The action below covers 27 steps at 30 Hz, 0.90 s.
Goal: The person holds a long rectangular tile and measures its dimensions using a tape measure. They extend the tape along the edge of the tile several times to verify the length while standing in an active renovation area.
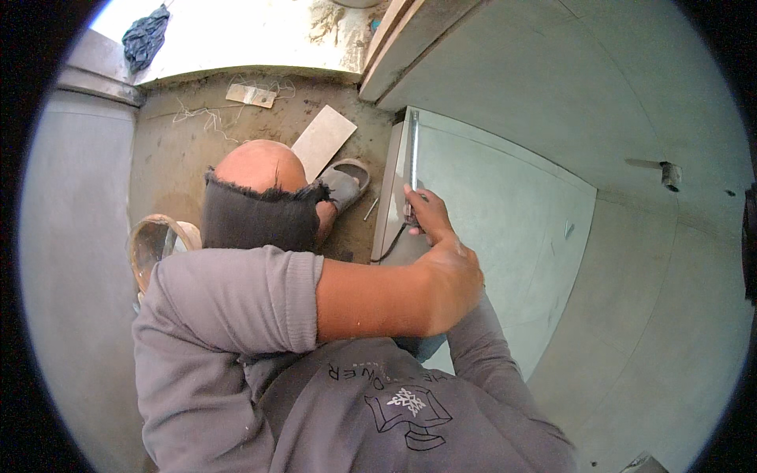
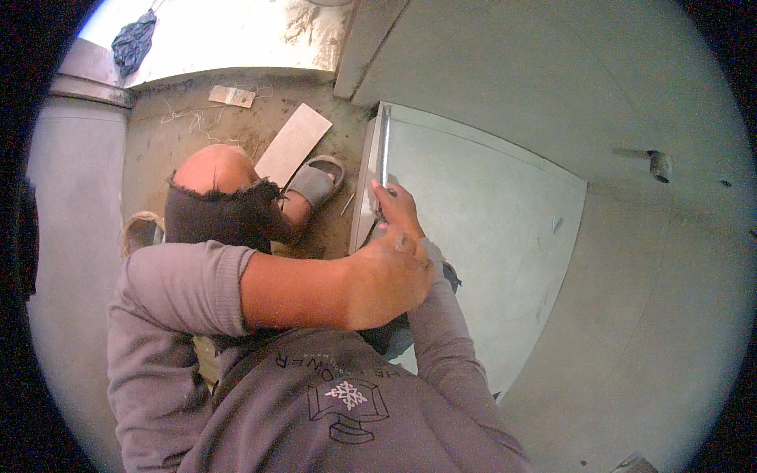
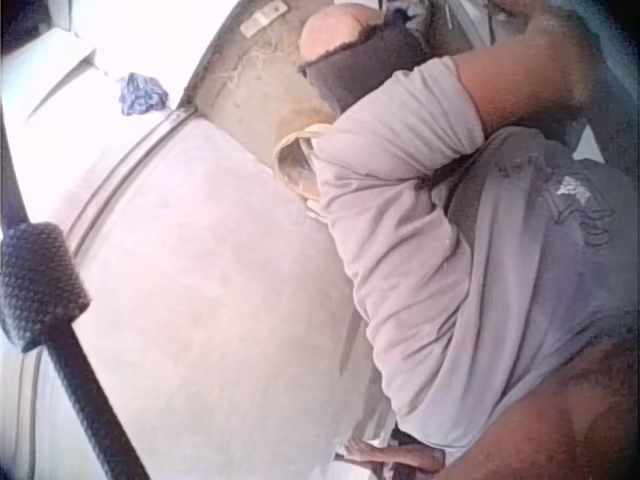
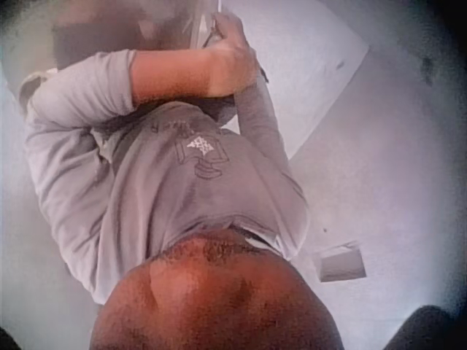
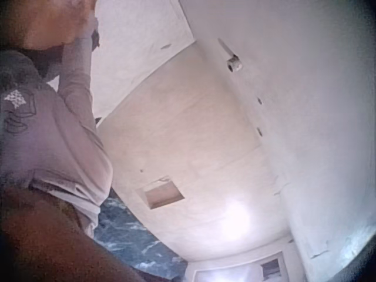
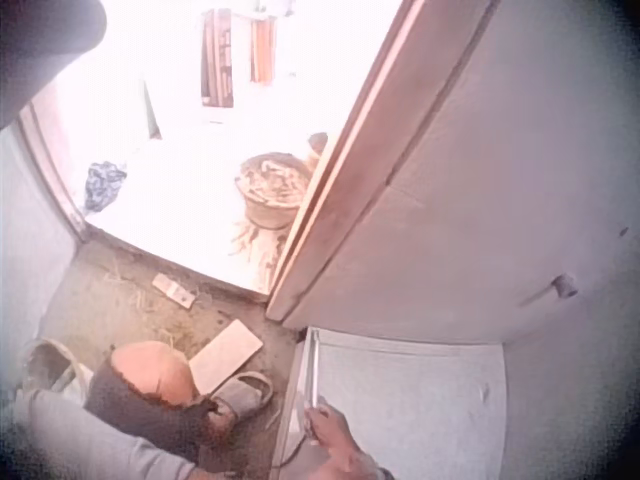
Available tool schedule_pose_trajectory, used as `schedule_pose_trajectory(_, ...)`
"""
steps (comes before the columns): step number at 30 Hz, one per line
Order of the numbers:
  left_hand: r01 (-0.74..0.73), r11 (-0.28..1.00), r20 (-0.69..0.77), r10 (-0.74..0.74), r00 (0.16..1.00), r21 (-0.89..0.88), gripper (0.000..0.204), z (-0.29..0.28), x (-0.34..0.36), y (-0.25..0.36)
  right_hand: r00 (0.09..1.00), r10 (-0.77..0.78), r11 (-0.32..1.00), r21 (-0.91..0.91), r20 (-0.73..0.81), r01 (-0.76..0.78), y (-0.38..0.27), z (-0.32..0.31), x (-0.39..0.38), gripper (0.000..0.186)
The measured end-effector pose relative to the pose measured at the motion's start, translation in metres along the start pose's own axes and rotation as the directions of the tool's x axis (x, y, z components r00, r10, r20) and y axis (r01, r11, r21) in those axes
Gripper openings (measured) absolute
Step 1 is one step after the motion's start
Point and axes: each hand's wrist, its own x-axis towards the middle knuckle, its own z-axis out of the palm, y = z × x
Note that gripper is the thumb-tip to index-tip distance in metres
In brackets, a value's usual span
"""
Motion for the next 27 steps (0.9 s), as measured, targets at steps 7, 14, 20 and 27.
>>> schedule_pose_trajectory(7,0.075,0.996,0.037,-0.077,0.996,0.049,0.044,-0.017,-0.02,-0.008,0.999,-0.017,1.0,0.013,-0.051,0.018,-0.007,0.026,0.012,0.063)
schedule_pose_trajectory(14,0.06,0.997,0.009,-0.061,0.998,0.041,0.044,-0.015,-0.02,-0.004,0.995,-0.018,0.999,0.031,-0.093,0.021,-0.001,0.038,0.018,0.066)
schedule_pose_trajectory(20,0.041,0.999,0.068,-0.042,0.997,0.015,0.046,-0.021,-0.023,-0.002,0.992,-0.044,0.997,0.065,-0.119,0.052,0.005,0.045,0.023,0.065)
schedule_pose_trajectory(27,0.052,0.998,0.092,-0.055,0.994,0.026,0.046,-0.019,-0.022,-0.001,0.995,-0.045,0.994,0.091,-0.091,0.054,0.005,0.045,0.025,0.064)
